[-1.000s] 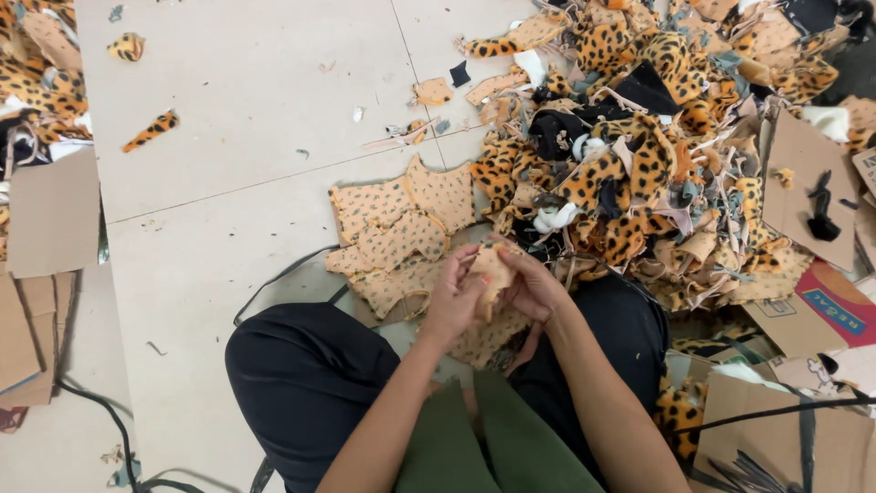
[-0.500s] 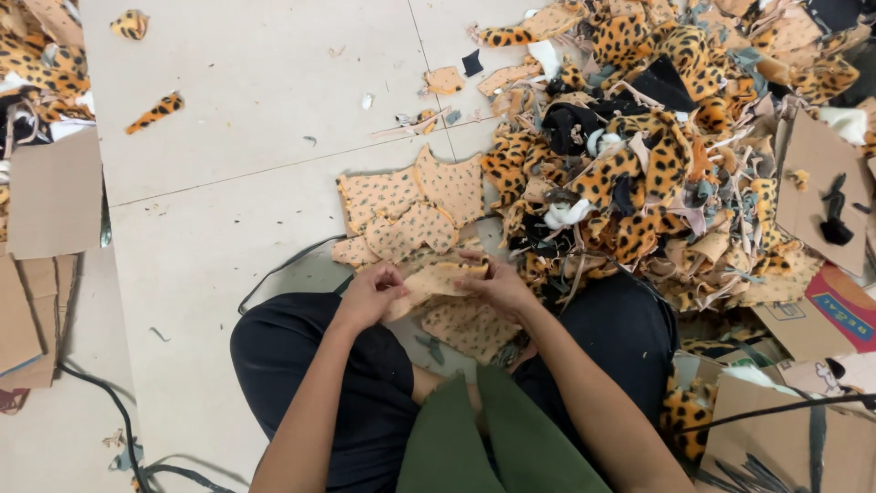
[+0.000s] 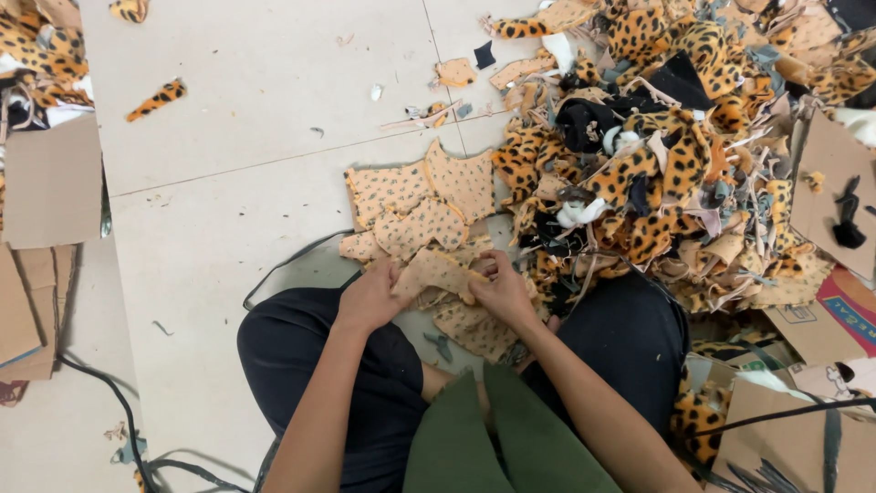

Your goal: Sorting through a pile of leopard-print fabric scraps on the floor

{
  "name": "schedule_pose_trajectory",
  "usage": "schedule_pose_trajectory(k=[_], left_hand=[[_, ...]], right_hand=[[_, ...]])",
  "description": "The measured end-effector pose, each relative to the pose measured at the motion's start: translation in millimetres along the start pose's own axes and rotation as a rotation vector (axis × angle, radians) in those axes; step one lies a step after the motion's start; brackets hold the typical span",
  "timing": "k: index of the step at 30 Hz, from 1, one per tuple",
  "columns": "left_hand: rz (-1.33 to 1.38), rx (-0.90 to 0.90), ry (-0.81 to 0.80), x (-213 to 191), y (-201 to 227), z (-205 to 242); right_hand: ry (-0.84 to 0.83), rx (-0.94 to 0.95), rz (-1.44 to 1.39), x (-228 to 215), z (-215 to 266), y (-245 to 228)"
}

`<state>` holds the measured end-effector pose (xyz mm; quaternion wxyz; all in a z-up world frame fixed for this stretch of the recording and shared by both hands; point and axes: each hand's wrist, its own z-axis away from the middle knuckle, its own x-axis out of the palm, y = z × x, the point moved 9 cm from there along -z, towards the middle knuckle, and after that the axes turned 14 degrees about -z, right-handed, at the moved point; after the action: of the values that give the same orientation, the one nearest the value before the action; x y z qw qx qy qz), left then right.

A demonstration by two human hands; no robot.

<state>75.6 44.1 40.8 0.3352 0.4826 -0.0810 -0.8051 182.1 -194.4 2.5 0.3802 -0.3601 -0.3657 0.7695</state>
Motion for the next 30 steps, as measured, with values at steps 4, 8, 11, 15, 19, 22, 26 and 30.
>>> schedule_pose_trajectory(k=[4,8,11,15,19,22,26,30], left_hand=[[-0.293,-0.043,-0.046,15,-24,-7],[-0.305,-0.007,-0.128,21,-32,-13],[-0.335,0.002,-0.181,25,-37,-12],[-0.38,0.001,-0.171,24,-36,-11],[-0.343,-0.001,-0.107,25,-40,-13],[-0.366,0.0,-0.032,24,-44,-13],[-0.562,0.005,0.165,25,-46,-21],[-0.547,0.264,0.481,14,-6,-7]], right_hand=[[-0.045,-0.06,0.088,2,0,-3],[-0.046,-0.119,0.216,2,-3,0],[-0.042,-0.15,0.264,4,-1,-2],[-0.059,-0.206,0.286,7,2,-5],[-0.066,-0.219,0.335,12,-3,3],[-0.057,-0.276,0.299,15,2,-5],[-0.012,-0.397,0.426,15,16,-29],[0.018,-0.866,0.653,38,48,-68]])
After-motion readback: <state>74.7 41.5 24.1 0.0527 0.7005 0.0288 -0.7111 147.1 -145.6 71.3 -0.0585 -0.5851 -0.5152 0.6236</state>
